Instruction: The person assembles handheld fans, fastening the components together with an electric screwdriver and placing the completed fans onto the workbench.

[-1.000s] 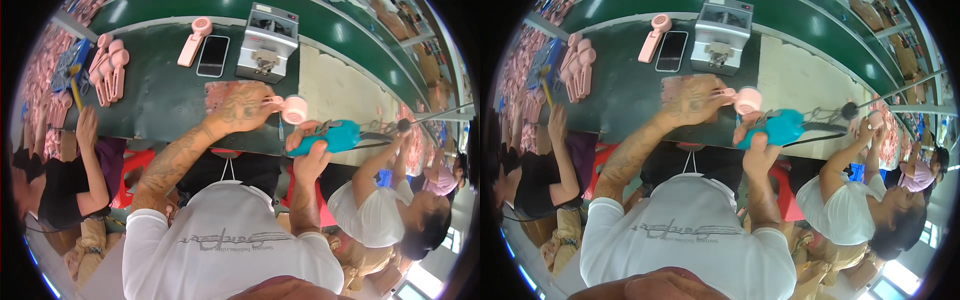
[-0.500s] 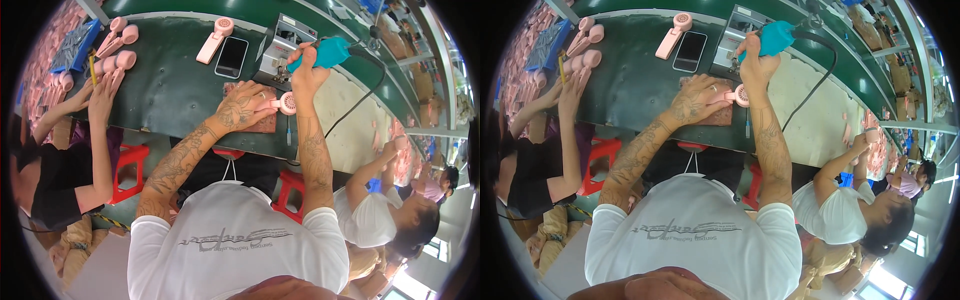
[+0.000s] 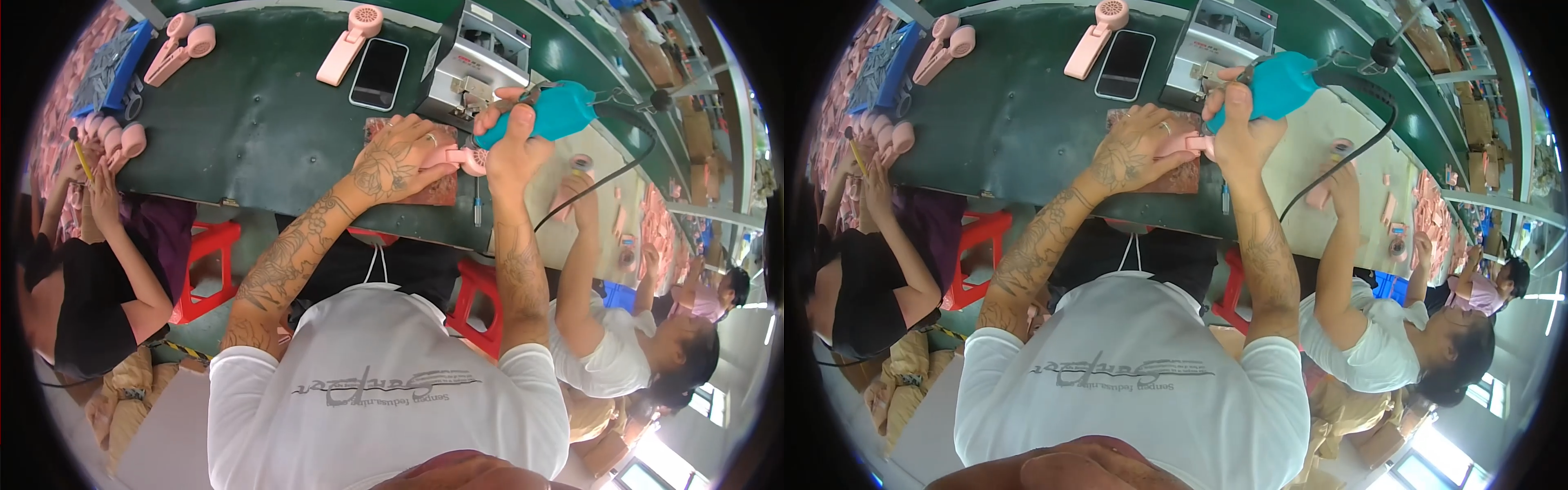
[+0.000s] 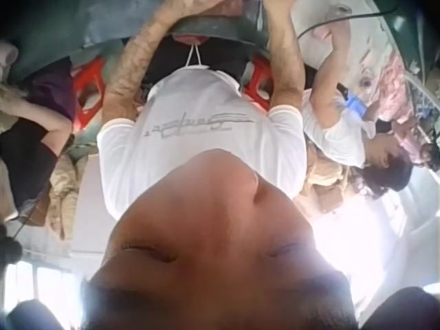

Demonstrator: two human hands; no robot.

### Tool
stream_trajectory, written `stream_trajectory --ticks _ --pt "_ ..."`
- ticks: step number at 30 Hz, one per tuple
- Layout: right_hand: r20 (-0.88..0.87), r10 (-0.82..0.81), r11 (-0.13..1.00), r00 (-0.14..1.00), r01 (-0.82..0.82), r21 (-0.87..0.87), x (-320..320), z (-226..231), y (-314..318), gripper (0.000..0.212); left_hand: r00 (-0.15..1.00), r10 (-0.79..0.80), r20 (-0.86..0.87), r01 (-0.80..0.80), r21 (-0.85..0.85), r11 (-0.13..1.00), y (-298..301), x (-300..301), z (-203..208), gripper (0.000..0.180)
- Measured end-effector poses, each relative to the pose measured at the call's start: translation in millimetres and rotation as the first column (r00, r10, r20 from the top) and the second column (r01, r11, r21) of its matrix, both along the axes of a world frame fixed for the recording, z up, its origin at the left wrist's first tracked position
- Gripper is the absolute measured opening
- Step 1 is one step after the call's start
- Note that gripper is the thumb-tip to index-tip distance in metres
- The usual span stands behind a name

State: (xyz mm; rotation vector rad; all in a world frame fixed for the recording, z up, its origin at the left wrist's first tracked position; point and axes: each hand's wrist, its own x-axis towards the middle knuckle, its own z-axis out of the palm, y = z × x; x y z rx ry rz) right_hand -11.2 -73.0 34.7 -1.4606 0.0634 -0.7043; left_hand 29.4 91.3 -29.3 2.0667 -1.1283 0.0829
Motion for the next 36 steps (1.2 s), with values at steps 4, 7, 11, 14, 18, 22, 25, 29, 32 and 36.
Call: stream_trajectory --ticks 4,7,11,14,18,22,25,29,32,36 --pt "0.040 0.027 1.000 0.999 -0.028 0.008 2.8 -7.1 -1.6 0.044 1.000 -0.007 -0.015 0.007 0.006 1.000 0.2 0.6 -2.0 0.046" --pt "0.024 0.032 0.999 0.999 -0.032 0.013 3.6 -9.9 -0.5 0.042 1.000 -0.006 -0.010 0.006 0.018 1.000 0.2 0.2 -3.8 0.047" --pt "-0.008 0.035 0.999 0.999 -0.034 0.023 4.7 -20.2 0.1 0.041 1.000 -0.018 -0.019 0.019 0.015 1.000 -0.4 0.1 -3.8 0.046" --pt "-0.040 0.024 1.000 0.999 -0.025 -0.017 5.2 -24.3 -2.6 0.040 1.000 -0.001 0.025 0.001 0.014 1.000 -2.5 0.6 -8.8 0.047" --pt "-0.037 0.043 0.999 0.998 -0.043 -0.005 9.0 -23.7 -0.2 0.037 0.995 0.033 0.094 -0.036 0.033 0.999 -2.9 2.3 -13.2 0.050" --pt "-0.047 0.036 0.999 0.998 -0.038 -0.036 9.9 -24.0 -0.8 0.037 0.997 0.043 0.070 -0.043 0.001 0.999 -3.4 0.8 -14.7 0.051" --pt "-0.066 0.004 1.000 0.998 -0.005 -0.013 9.6 -20.0 -1.5 0.041 0.993 0.050 0.108 -0.051 0.007 0.999 -2.0 0.4 -12.6 0.048" --pt "-0.080 -0.043 0.998 0.996 0.038 -0.056 13.7 -4.4 -4.5 0.041 0.998 -0.046 -0.041 0.050 0.098 0.994 2.1 1.7 -1.1 0.045" --pt "0.092 -0.092 0.993 0.992 0.098 -0.063 33.6 2.4 -6.3 0.037 0.998 -0.033 -0.054 0.035 0.034 0.999 1.4 -0.7 -4.7 0.040" --pt "0.148 -0.108 0.989 0.983 0.122 -0.083 55.6 -4.9 -13.5 0.034 0.999 -0.022 -0.041 0.023 0.024 0.999 1.8 -1.9 -6.6 0.037"
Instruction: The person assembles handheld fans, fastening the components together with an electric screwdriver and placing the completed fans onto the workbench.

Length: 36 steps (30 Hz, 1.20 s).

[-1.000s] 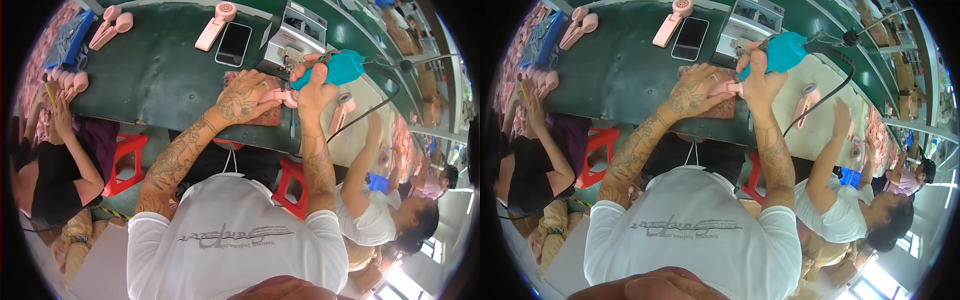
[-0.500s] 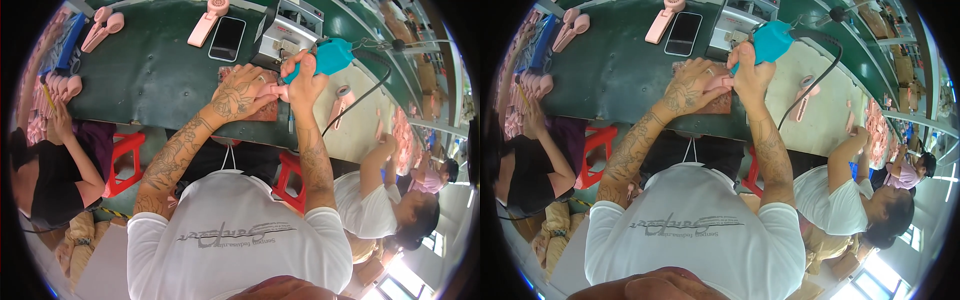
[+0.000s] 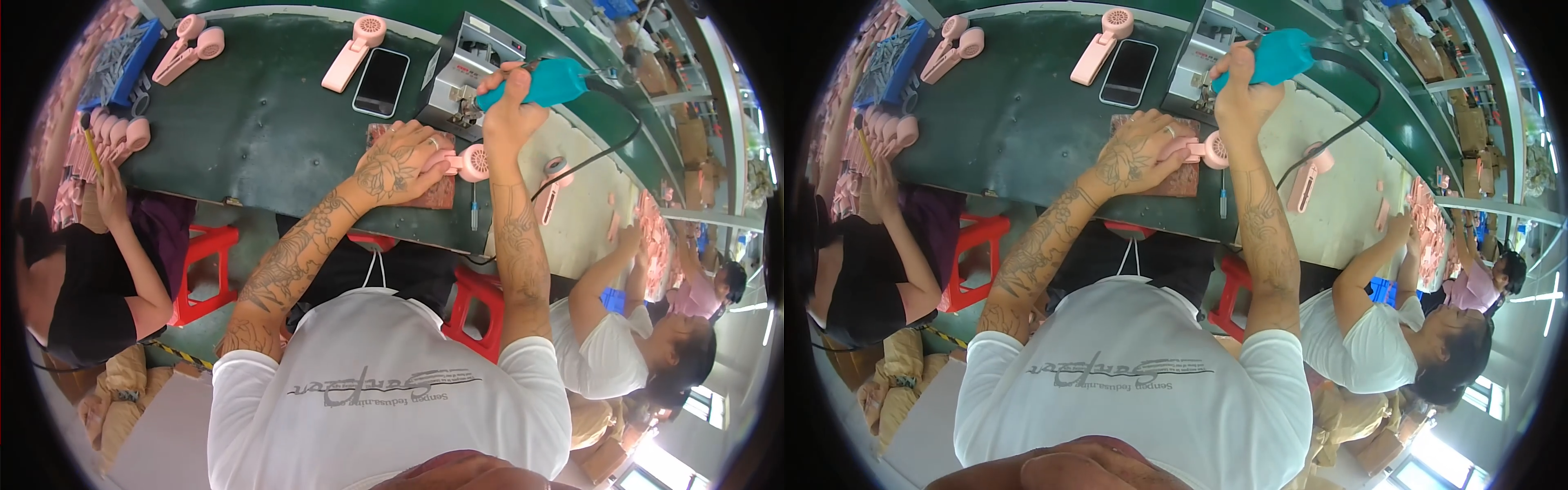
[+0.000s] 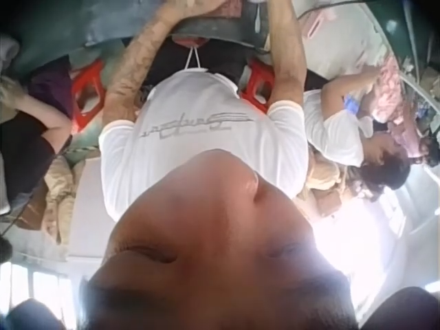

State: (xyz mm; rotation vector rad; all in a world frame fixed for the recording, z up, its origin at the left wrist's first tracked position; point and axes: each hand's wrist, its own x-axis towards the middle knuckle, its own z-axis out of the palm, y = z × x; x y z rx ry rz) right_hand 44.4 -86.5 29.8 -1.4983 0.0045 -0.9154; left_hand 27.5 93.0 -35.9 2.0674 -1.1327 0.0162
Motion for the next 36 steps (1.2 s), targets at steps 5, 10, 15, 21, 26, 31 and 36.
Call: stream_trajectory --ticks 5,10,15,21,26,31,36 --pt "-0.011 0.020 0.992 1.000 -0.021 -0.122 -0.5 -9.5 -6.3 0.045 1.000 -0.026 0.003 0.026 -0.009 1.000 -3.2 1.0 -2.9 0.037" --pt "-0.141 0.045 0.998 0.989 -0.039 0.048 -29.6 8.2 11.6 0.034 0.996 0.029 0.082 -0.026 -0.047 0.999 0.9 2.5 -4.4 0.033" --pt "-0.149 0.131 0.989 0.980 -0.119 0.092 -71.4 6.0 11.6 0.047 0.999 0.013 0.048 -0.010 -0.053 0.999 -0.9 2.7 -1.7 0.035" --pt "-0.141 0.176 0.980 0.974 -0.160 0.117 -77.7 -0.5 14.0 0.049 1.000 0.005 -0.023 -0.005 -0.006 1.000 -0.8 1.5 0.1 0.038" --pt "-0.139 0.195 0.974 0.971 -0.175 0.145 -79.9 -12.2 15.3 0.043 0.999 -0.001 -0.032 0.001 -0.011 1.000 -1.2 0.6 2.1 0.036" --pt "-0.168 0.169 0.983 0.971 -0.154 0.097 -79.8 -19.4 17.5 0.048 0.999 -0.005 -0.046 0.006 0.025 1.000 -1.5 2.0 5.7 0.037" --pt "-0.118 0.207 0.975 0.971 -0.195 0.107 -76.6 -23.9 16.8 0.045 1.000 0.003 -0.014 -0.003 0.037 0.999 -2.6 3.5 1.6 0.035"
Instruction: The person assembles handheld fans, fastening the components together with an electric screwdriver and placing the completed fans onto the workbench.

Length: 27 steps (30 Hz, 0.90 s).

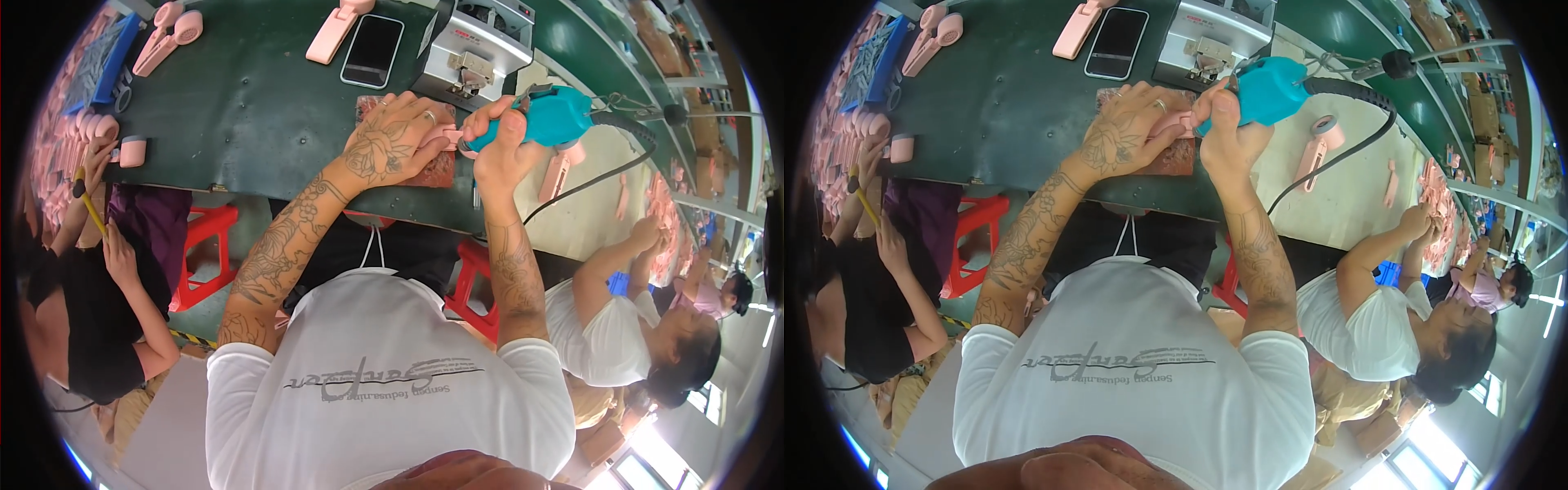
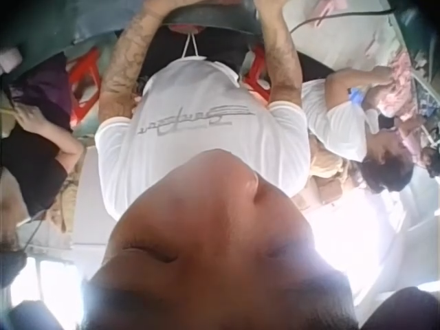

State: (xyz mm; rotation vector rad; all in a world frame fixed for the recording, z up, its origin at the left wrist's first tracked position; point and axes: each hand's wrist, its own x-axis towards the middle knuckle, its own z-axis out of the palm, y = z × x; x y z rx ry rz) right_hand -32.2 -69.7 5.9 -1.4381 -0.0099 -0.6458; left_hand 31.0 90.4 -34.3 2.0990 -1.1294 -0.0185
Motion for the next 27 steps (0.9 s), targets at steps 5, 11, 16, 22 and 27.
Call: stream_trajectory --ticks 5,11,16,22,27 --pt "0.020 -0.026 0.999 0.999 0.025 0.034 -2.3 -1.0 -0.4 0.038 0.999 0.008 0.054 -0.003 -0.084 0.996 -2.5 -1.6 -0.2 0.034" --pt "-0.220 -0.062 0.979 0.973 0.103 0.178 -34.8 18.7 9.4 0.045 0.943 -0.026 0.331 0.071 -0.126 0.990 12.4 -21.8 4.1 0.021" --pt "-0.070 -0.071 0.984 0.995 0.081 0.159 -92.5 28.4 13.8 0.080 0.915 0.298 0.271 -0.257 -0.179 0.950 77.7 -11.8 20.7 0.015" --pt "-0.238 -0.200 0.980 0.950 0.197 -0.038 -122.0 9.9 7.9 0.094 0.530 0.818 0.223 -0.833 -0.043 0.552 219.3 82.1 -14.2 0.029" --pt "-0.150 -0.095 0.988 0.984 0.111 0.107 -110.0 13.4 -7.6 0.109 0.563 0.641 0.521 -0.688 -0.134 0.713 182.4 121.6 -10.3 0.035"
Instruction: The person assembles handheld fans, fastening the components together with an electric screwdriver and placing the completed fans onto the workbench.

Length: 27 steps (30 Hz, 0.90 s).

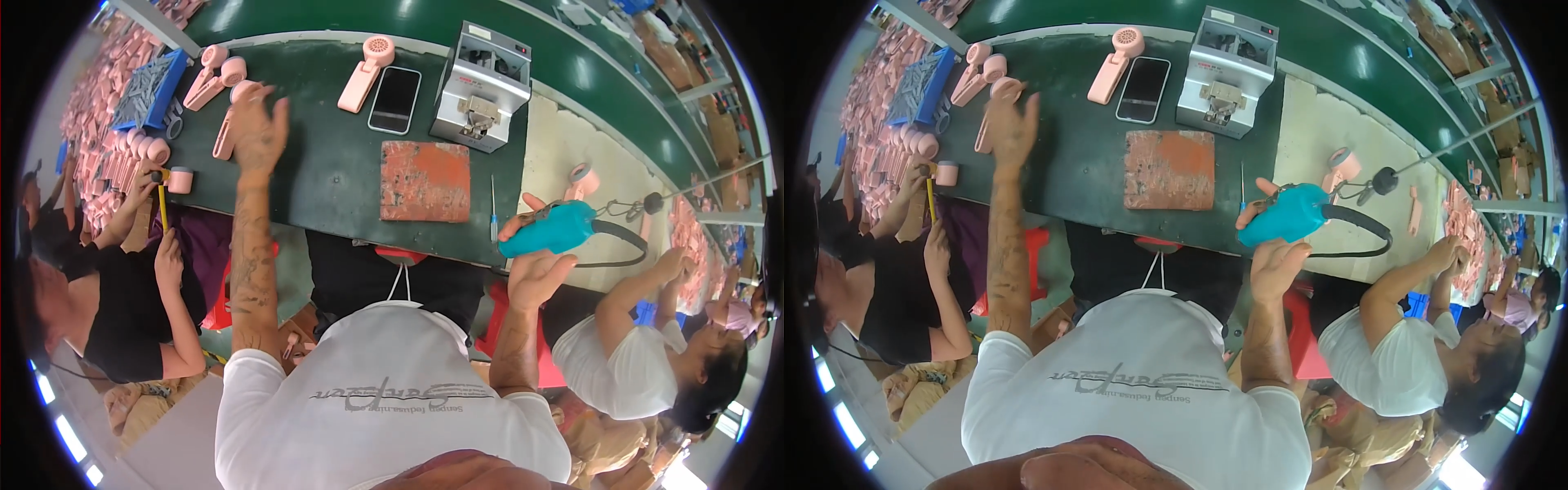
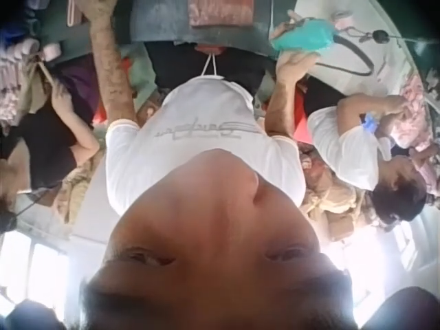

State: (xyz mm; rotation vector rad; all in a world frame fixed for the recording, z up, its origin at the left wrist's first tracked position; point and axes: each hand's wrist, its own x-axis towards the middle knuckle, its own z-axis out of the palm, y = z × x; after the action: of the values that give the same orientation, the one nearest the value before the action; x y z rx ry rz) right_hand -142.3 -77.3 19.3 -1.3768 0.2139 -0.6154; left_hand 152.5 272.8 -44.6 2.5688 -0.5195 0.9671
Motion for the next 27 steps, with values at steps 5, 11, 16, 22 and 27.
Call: stream_trajectory --ticks 5,11,16,22,27 --pt "0.017 0.115 0.990 0.993 -0.116 0.080 5.5 4.3 7.6 0.088 0.941 -0.264 -0.213 0.191 -0.311 0.931 -104.0 53.8 -35.1 0.042" --pt "0.021 0.074 0.981 0.997 -0.077 0.180 3.5 10.6 11.6 0.084 0.723 -0.268 -0.636 0.003 -0.386 0.923 -119.8 60.4 -16.6 0.060" --pt "-0.002 -0.040 0.951 0.999 0.038 0.308 -15.4 -12.4 -4.6 0.074 0.556 -0.607 -0.567 -0.125 -0.780 0.614 -120.9 -26.1 30.6 0.050" --pt "0.171 -0.038 0.969 0.985 -0.006 0.249 -1.9 -7.9 12.3 0.087 0.224 -0.970 -0.095 -0.256 -0.966 0.035 -119.3 -154.7 53.9 0.034" --pt "0.327 0.094 0.995 0.940 -0.098 -0.003 11.4 19.5 37.1 0.083 0.220 -0.938 -0.269 -0.353 -0.918 0.180 -138.3 -205.2 39.5 0.030"
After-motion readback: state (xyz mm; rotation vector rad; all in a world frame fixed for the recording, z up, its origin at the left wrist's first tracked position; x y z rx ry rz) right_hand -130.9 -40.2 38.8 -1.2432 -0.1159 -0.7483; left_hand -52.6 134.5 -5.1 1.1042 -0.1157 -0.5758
